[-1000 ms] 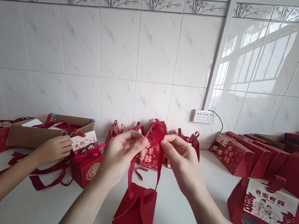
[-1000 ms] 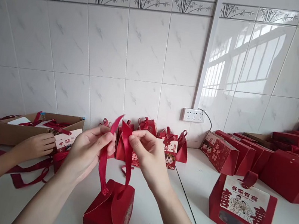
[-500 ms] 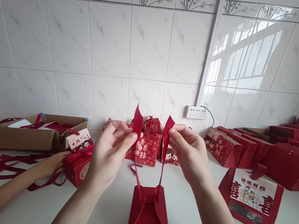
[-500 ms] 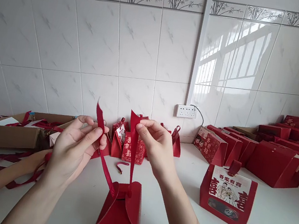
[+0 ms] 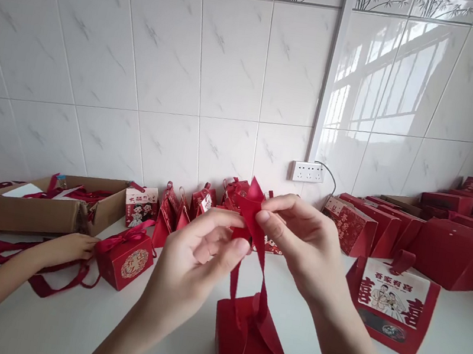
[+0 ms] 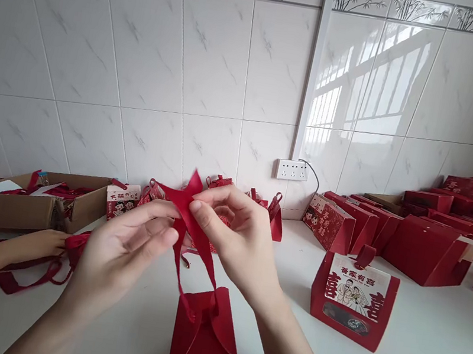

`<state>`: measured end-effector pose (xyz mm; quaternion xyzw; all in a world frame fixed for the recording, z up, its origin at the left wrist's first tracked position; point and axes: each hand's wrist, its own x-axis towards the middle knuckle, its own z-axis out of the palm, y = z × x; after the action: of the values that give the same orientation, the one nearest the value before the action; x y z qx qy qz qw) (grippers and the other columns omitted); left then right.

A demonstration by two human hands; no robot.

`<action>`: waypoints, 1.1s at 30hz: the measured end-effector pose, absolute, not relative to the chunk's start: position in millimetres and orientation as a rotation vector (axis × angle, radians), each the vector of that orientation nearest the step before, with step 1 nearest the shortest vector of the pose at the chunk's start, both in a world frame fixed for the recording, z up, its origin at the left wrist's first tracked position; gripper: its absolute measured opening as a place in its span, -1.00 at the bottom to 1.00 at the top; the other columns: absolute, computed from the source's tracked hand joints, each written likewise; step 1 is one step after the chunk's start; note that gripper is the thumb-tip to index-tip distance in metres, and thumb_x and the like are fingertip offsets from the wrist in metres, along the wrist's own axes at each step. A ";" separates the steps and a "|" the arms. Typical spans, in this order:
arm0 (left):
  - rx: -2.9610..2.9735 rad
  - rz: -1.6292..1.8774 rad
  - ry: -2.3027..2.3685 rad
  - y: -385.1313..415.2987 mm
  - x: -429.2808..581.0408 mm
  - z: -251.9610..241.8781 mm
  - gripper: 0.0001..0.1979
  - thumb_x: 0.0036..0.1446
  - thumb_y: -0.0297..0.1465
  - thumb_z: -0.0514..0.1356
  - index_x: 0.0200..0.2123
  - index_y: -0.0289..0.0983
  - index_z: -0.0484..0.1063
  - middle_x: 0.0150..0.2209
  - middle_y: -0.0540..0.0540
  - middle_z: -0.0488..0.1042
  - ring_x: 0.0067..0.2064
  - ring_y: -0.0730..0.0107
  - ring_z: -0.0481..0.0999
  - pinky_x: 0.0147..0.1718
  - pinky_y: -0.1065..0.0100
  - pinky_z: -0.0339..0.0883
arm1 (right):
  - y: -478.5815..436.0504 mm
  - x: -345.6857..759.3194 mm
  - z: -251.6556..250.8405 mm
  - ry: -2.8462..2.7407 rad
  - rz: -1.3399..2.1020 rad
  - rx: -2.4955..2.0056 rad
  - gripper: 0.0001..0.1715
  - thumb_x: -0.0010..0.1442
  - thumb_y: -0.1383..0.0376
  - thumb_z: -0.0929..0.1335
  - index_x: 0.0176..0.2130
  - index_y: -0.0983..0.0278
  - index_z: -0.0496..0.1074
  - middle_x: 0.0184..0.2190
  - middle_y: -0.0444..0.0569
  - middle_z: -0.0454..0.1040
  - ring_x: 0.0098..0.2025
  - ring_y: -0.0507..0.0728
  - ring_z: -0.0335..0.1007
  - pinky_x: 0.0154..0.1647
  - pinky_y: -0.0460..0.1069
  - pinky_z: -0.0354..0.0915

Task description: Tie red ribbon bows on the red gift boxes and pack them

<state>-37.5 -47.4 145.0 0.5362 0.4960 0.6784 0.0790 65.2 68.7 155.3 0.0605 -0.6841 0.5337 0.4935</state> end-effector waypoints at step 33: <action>1.304 1.987 1.184 -39.0 -40.4 142.2 -0.86 0.09 -0.31 0.28 -0.30 -0.24 0.47 -0.33 -0.05 0.51 -0.36 0.44 0.48 -0.39 0.42 0.44 | 61.5 88.8 158.8 -1.849 0.999 0.215 -0.87 0.25 0.38 0.32 -0.29 0.21 0.47 -0.33 -0.08 0.47 -0.27 0.04 0.42 -0.29 -0.07 0.40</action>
<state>-40.4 -39.0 142.2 0.4765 0.4329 0.7264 0.2406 88.8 61.5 158.8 0.0887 -0.7619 0.4118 0.4920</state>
